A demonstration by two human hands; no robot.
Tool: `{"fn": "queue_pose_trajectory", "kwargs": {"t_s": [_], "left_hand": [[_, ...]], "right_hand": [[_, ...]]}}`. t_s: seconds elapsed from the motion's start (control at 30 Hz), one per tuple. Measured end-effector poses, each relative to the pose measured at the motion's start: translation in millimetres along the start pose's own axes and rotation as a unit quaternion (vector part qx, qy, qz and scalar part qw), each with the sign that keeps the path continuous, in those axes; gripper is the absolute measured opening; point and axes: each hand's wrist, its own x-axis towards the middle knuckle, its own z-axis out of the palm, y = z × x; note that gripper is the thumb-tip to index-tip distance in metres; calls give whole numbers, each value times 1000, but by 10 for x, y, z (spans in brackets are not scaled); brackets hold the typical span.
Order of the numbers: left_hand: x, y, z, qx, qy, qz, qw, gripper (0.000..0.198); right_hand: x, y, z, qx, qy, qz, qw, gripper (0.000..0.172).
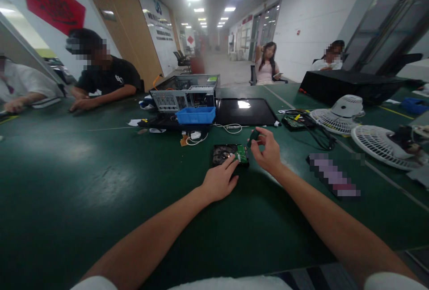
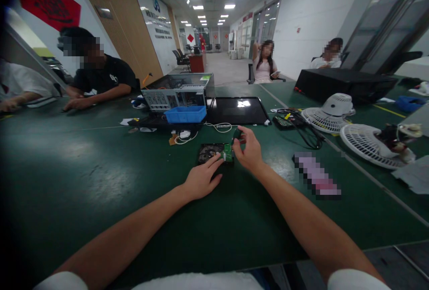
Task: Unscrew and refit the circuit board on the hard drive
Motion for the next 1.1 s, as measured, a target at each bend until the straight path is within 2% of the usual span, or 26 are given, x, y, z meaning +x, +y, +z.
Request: {"fn": "queue_pose_trajectory", "kwargs": {"t_s": [0.17,0.43,0.57,0.7,0.9,1.1], "left_hand": [[-1,-4,10,0,0,2,1000,57],[-1,-7,-4,-3,4,7,1000,56],[2,-6,-5,-2,4,8,1000,56],[5,-3,5,1,3,4,1000,56],[5,-6,24,3,4,2,1000,57],[6,-5,20,4,2,1,1000,57]], "right_hand": [[17,-23,0,-24,24,-9,999,47],[18,-35,-7,5,10,-49,999,50],[12,-6,31,18,17,-45,999,52],[19,-4,19,-30,35,-47,998,49],[39,-51,-34,-27,21,-64,997,47],[29,-58,14,-18,20,-52,998,48]]}}
